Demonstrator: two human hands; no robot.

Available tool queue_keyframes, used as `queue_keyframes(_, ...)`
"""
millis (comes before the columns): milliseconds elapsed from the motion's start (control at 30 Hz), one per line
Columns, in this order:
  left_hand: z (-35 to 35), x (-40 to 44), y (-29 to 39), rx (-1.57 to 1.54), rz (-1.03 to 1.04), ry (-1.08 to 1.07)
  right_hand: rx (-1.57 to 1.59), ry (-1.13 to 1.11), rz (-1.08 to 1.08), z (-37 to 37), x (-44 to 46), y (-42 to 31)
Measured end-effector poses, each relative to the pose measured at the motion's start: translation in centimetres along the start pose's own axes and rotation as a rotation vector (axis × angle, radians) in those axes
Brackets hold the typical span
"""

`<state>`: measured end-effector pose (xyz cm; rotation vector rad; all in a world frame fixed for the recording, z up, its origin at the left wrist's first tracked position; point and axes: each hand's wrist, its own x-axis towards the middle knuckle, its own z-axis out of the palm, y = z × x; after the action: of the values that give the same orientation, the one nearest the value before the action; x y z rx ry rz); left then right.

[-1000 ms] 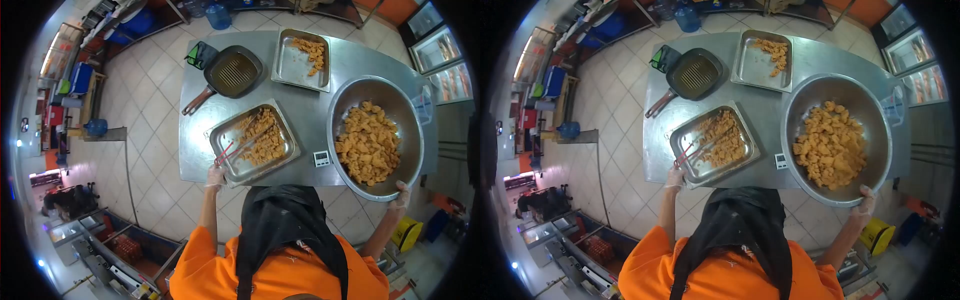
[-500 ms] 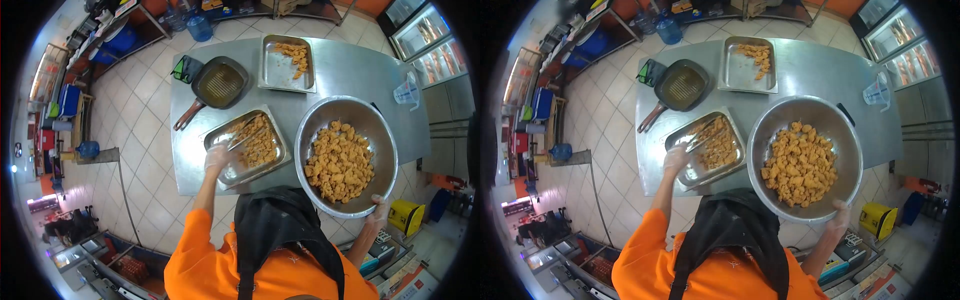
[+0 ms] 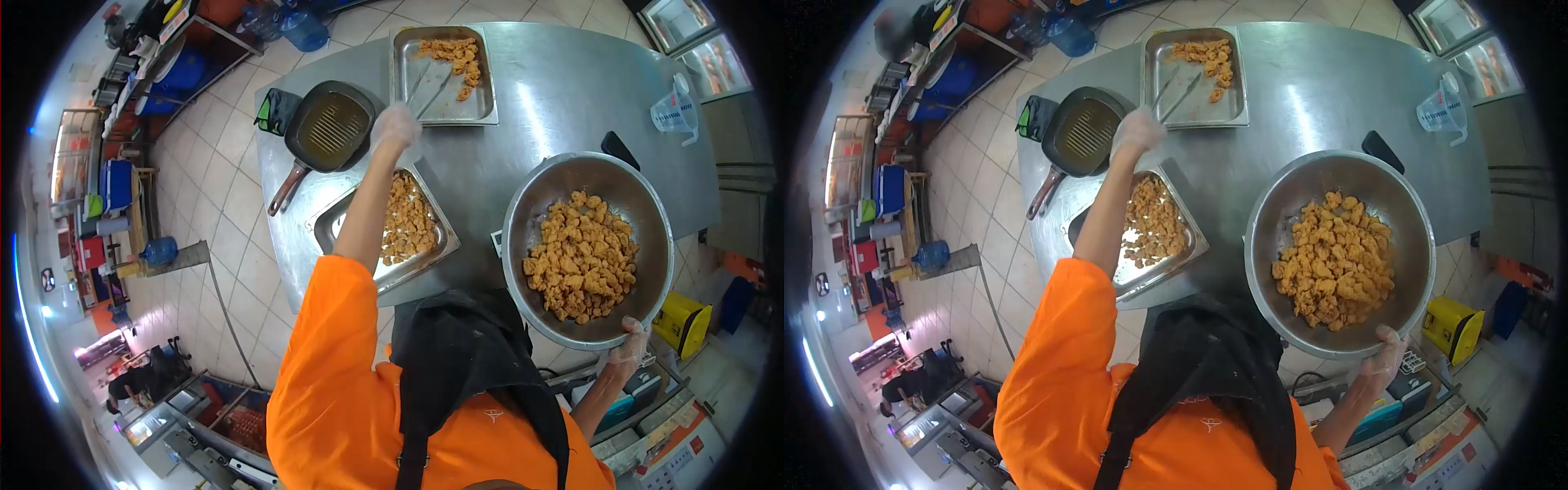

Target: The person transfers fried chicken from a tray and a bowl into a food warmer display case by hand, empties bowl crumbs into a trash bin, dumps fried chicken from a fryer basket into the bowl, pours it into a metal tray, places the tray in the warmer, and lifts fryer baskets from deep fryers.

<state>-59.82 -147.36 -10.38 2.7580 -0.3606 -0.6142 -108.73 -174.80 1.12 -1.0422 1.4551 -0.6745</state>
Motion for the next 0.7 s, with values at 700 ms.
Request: queue_keyframes(700,14.0,-31.2,-13.4,-0.227,0.252,-0.095,-0.274,-0.614,-0.33,15.7,-7.8,-2.1)
